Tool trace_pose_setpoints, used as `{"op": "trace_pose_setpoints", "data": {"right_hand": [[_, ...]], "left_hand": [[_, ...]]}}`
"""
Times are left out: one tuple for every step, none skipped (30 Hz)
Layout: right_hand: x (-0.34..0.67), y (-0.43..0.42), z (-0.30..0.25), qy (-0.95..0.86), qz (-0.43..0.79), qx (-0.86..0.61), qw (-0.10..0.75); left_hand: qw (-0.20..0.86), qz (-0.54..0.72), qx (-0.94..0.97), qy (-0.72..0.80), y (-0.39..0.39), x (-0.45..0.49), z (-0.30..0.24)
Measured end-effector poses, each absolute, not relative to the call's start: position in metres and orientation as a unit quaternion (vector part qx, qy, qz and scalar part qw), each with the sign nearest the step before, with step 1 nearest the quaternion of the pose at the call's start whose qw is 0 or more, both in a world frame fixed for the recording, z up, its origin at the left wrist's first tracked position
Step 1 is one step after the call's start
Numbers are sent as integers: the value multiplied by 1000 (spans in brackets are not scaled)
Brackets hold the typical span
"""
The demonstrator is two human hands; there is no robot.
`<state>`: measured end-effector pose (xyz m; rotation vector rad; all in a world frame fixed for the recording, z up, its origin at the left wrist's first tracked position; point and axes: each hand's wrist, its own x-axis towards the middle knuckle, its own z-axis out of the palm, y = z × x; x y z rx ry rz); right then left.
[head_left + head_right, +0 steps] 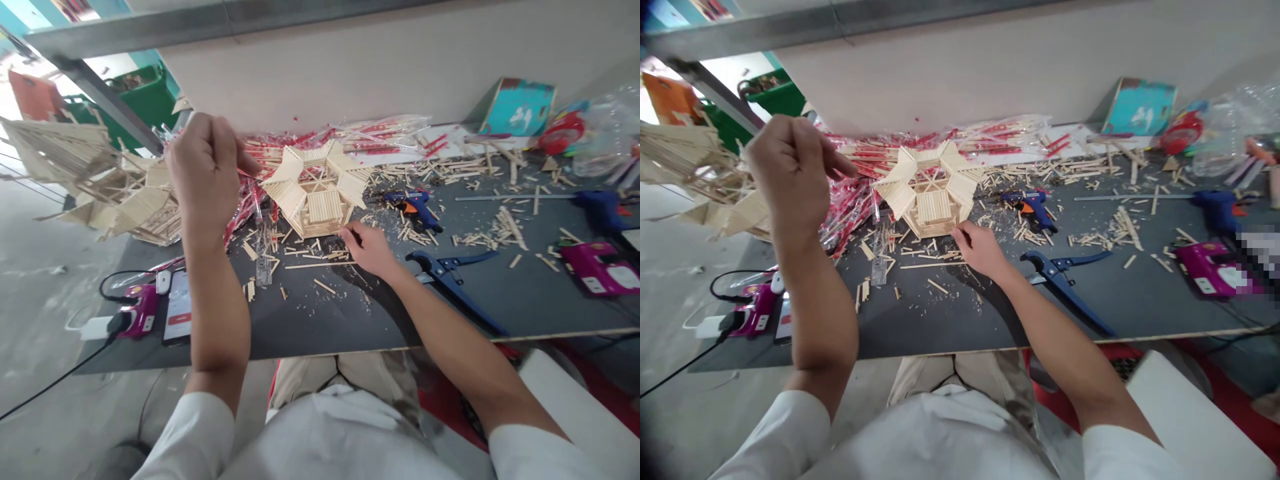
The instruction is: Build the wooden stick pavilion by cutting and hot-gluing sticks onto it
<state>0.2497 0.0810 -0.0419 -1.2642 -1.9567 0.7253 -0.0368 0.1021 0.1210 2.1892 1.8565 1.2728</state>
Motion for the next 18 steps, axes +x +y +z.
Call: {"op": "trace_pose_setpoints", "data": {"right_hand": [[250, 82, -42, -755, 278, -487, 340], [251, 82, -42, -758, 277, -486, 336], [252, 83, -41, -761, 276, -483, 332], [254, 83, -40, -766, 277, -479, 328], [256, 84, -38, -772, 279, -473, 321], [258, 85, -36, -778, 282, -466, 313], [260, 85, -34, -787, 284, -456, 304], [262, 86, -32, -798, 285, -445, 291], [265, 86, -30, -813, 284, -429, 272], [267, 87, -29, -831, 281, -411, 248], [269, 87, -28, -847, 279, -393, 224], [271, 87, -27, -860, 278, -377, 204], [273, 87, -27, -866, 280, -367, 191], [273, 87, -27, -869, 284, -363, 182], [274, 87, -26, -867, 289, -365, 178], [274, 87, -26, -865, 293, -368, 173], [274, 87, -25, -865, 296, -370, 165], [274, 87, -25, -865, 300, -370, 155]], "left_hand": [[20, 459, 679, 573, 98, -31, 121], [41, 494, 674, 548, 94, -25, 120], [59, 510, 680, 524, 90, -19, 119], [78, 510, 688, 510, 86, -14, 118], [94, 501, 698, 503, 82, -9, 118], [105, 486, 705, 505, 78, -6, 118], [113, 471, 709, 513, 74, -4, 117], [114, 456, 712, 521, 70, -3, 116], [109, 445, 714, 529, 66, -4, 114], [100, 434, 716, 537, 61, -5, 110], [87, 430, 716, 543, 57, -6, 105], [73, 425, 715, 551, 52, -9, 97], [60, 421, 710, 561, 47, -11, 88], [47, 429, 698, 572, 42, -14, 77], [44, 427, 687, 586, 36, -17, 64], [38, 429, 676, 598, 32, -20, 52], [35, 427, 668, 608, 27, -22, 39], [26, 427, 660, 617, 24, -24, 28]]}}
